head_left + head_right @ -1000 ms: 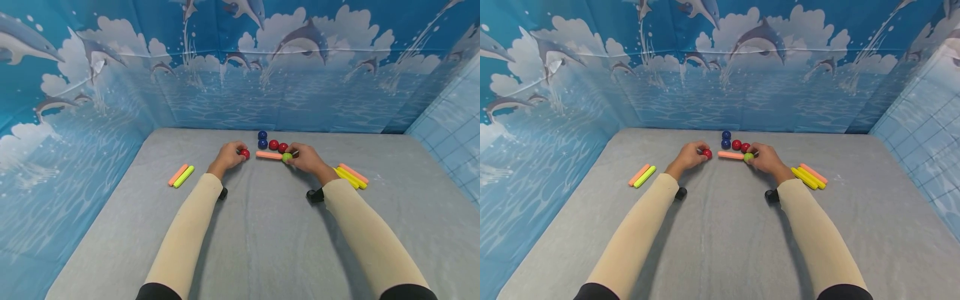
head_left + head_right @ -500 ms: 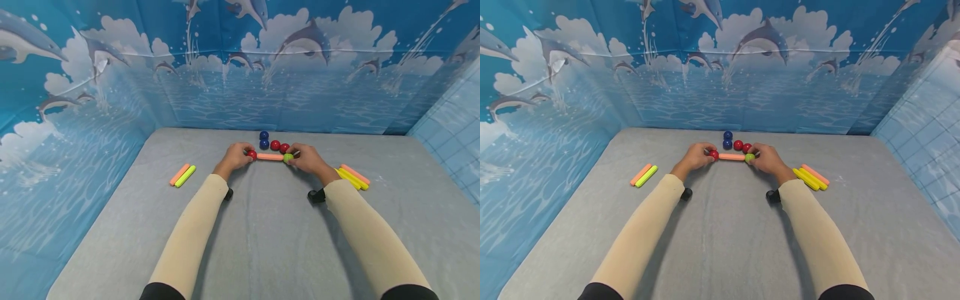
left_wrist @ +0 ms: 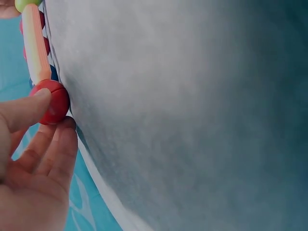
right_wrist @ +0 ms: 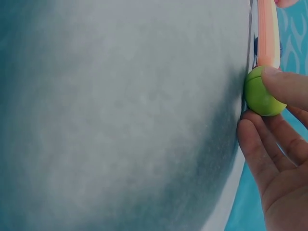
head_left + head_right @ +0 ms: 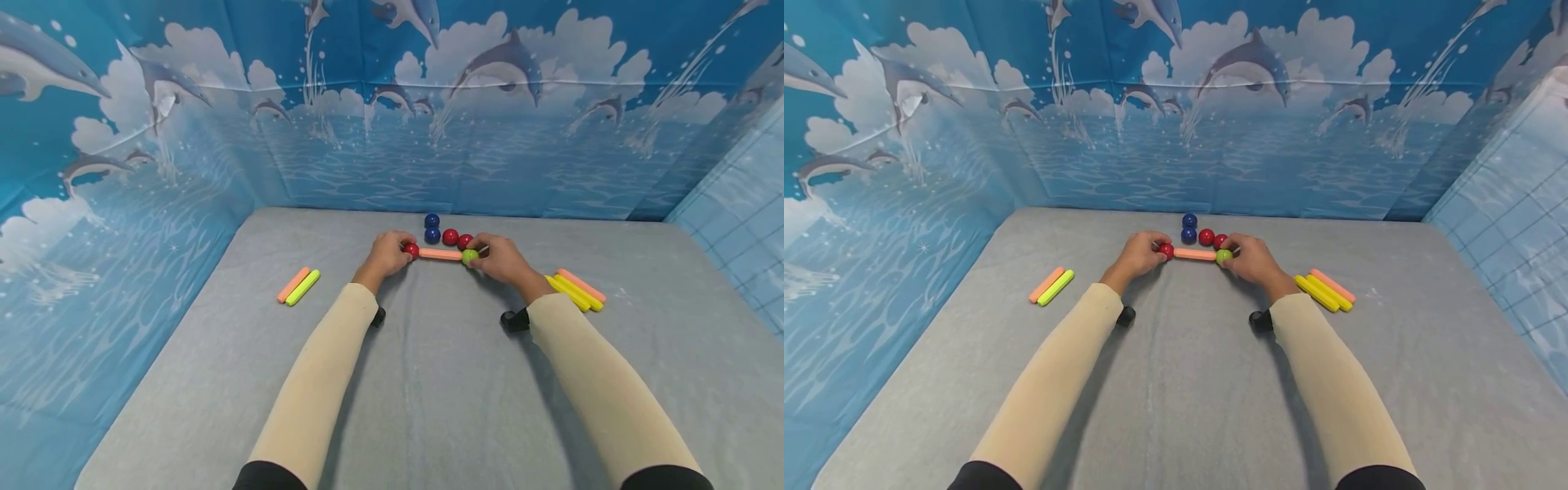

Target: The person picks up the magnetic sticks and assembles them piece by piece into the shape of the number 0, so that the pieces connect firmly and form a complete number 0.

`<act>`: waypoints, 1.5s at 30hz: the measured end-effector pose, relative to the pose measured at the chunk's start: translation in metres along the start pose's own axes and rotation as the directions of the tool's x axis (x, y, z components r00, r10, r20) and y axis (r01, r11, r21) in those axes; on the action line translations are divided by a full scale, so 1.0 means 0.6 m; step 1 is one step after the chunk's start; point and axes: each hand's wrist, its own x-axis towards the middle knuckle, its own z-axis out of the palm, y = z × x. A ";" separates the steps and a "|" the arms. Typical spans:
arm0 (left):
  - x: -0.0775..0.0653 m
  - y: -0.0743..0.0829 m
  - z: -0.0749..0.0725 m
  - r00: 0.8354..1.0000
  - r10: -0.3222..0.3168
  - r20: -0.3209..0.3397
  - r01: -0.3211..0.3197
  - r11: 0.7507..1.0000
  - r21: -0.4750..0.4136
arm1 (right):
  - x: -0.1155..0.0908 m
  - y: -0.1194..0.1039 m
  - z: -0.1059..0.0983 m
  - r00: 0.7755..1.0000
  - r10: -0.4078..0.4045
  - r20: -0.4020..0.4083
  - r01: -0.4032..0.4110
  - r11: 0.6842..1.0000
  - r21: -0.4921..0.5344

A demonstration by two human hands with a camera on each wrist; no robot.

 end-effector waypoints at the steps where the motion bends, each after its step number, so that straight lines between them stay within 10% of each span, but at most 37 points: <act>1: 0.000 0.001 0.000 1.000 -0.005 -0.002 0.005 1.000 0.000 | 0.000 0.000 0.000 1.000 0.002 -0.001 -0.002 1.000 0.003; 21: -0.012 -0.001 -0.005 1.000 0.013 0.026 -0.015 0.999 0.051 | -0.009 0.004 0.000 1.000 -0.006 -0.001 0.006 0.999 0.041; 32: -0.042 -0.023 -0.072 0.997 0.056 0.053 -0.061 0.992 0.112 | -0.007 0.005 0.000 1.000 -0.013 0.002 0.013 0.999 0.031; 45: -0.113 -0.109 -0.166 0.994 0.042 0.098 -0.065 0.965 0.255 | -0.012 0.000 0.003 1.000 -0.002 -0.013 0.002 0.999 0.037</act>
